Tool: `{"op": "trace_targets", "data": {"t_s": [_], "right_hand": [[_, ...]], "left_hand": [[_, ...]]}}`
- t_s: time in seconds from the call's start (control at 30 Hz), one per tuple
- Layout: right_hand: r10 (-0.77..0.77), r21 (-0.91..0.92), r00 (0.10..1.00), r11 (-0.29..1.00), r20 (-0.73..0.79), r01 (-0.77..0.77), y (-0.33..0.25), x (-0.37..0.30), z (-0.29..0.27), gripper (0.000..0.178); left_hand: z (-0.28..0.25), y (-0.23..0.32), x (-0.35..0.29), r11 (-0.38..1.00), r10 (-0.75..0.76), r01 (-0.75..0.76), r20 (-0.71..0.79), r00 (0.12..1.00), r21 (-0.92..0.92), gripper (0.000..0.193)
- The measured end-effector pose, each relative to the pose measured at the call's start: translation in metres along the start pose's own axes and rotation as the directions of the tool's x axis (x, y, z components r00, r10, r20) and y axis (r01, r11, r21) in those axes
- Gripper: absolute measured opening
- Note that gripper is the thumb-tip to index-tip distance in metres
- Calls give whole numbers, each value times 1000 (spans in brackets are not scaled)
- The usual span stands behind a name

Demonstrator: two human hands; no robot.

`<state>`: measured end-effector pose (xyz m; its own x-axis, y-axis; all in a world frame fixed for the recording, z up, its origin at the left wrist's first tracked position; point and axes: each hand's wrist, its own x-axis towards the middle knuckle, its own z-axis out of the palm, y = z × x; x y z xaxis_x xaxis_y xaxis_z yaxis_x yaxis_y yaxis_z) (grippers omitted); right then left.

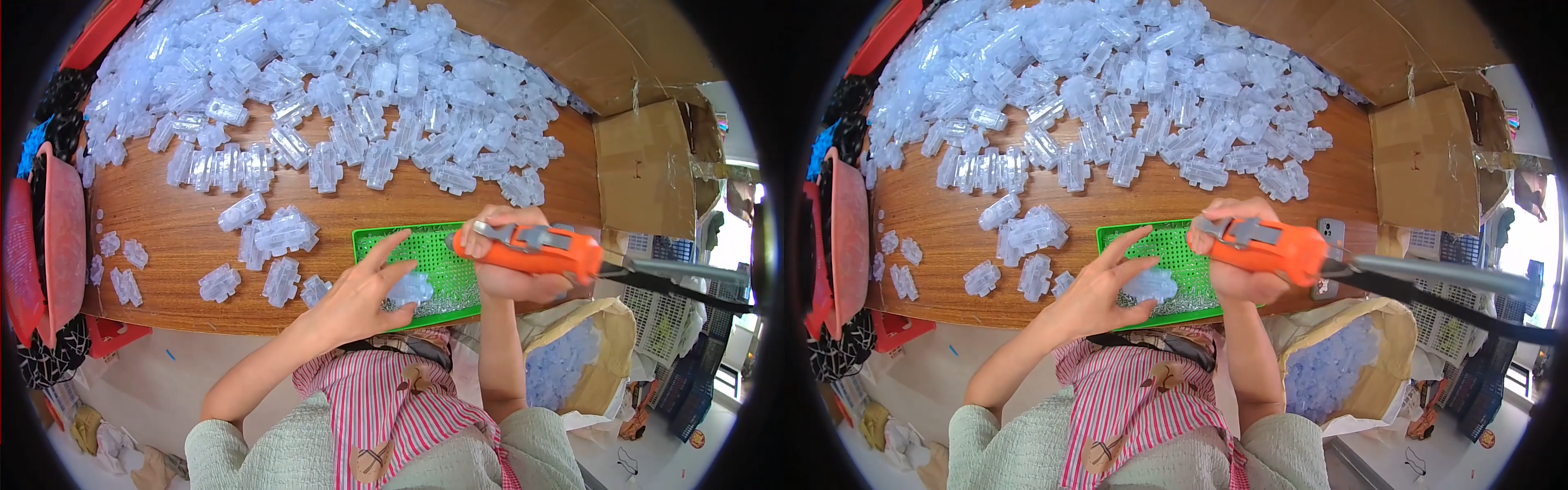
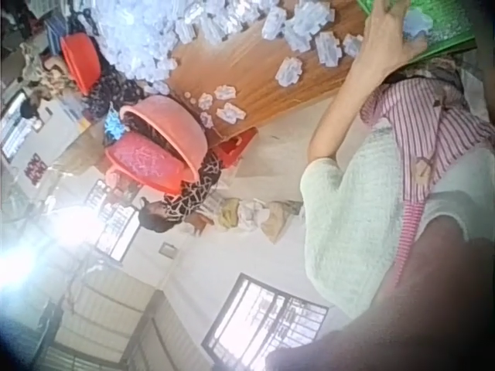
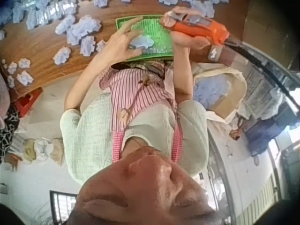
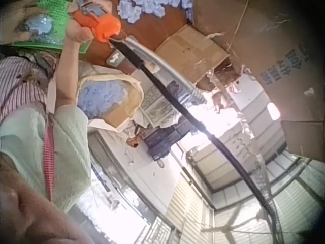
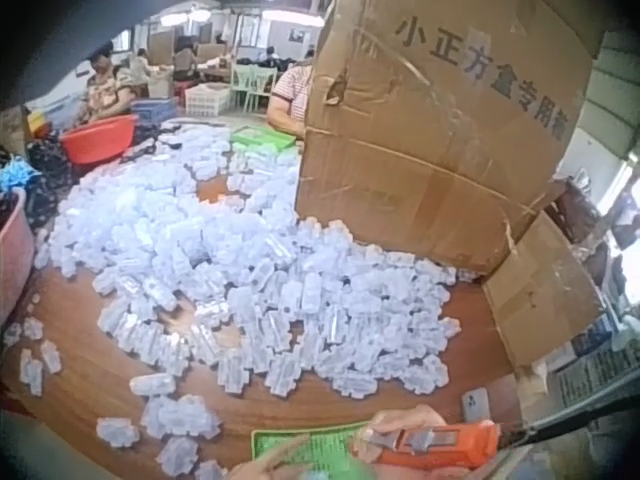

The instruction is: Assembling small green crystals into clear plastic housings using a specialized handheld tool.

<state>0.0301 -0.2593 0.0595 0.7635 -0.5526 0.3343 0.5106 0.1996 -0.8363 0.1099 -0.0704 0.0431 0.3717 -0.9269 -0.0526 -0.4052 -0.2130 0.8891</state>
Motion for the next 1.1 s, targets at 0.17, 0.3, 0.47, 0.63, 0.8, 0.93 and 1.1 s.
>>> {"op": "trace_targets", "data": {"t_s": [0.17,0.3,0.47,0.63,0.8,0.93,1.1], "right_hand": [[107,-32,994,994,-31,-108,21,-4,-6,94],[119,-65,991,990,-55,-123,27,-4,-5,91],[140,-132,986,980,-94,-152,26,-3,0,95],[134,-147,989,979,-61,-142,27,-3,-1,96],[-60,58,983,997,171,51,5,5,3,107],[-194,106,934,980,301,170,-17,18,34,111],[-162,153,927,981,338,115,0,16,41,114]], "left_hand": [[-8,-6,6,992,128,-122,-227,965,43,57],[-6,-26,14,979,202,-171,-382,902,114,65],[-5,-42,16,988,156,-143,-410,899,63,73],[-5,-45,18,996,64,-81,-353,933,-31,74],[-5,-47,22,995,47,-72,-299,953,-73,75],[-5,-48,21,992,45,-78,-302,952,-99,78],[-4,-48,21,990,44,-83,-307,951,-113,79]]}}
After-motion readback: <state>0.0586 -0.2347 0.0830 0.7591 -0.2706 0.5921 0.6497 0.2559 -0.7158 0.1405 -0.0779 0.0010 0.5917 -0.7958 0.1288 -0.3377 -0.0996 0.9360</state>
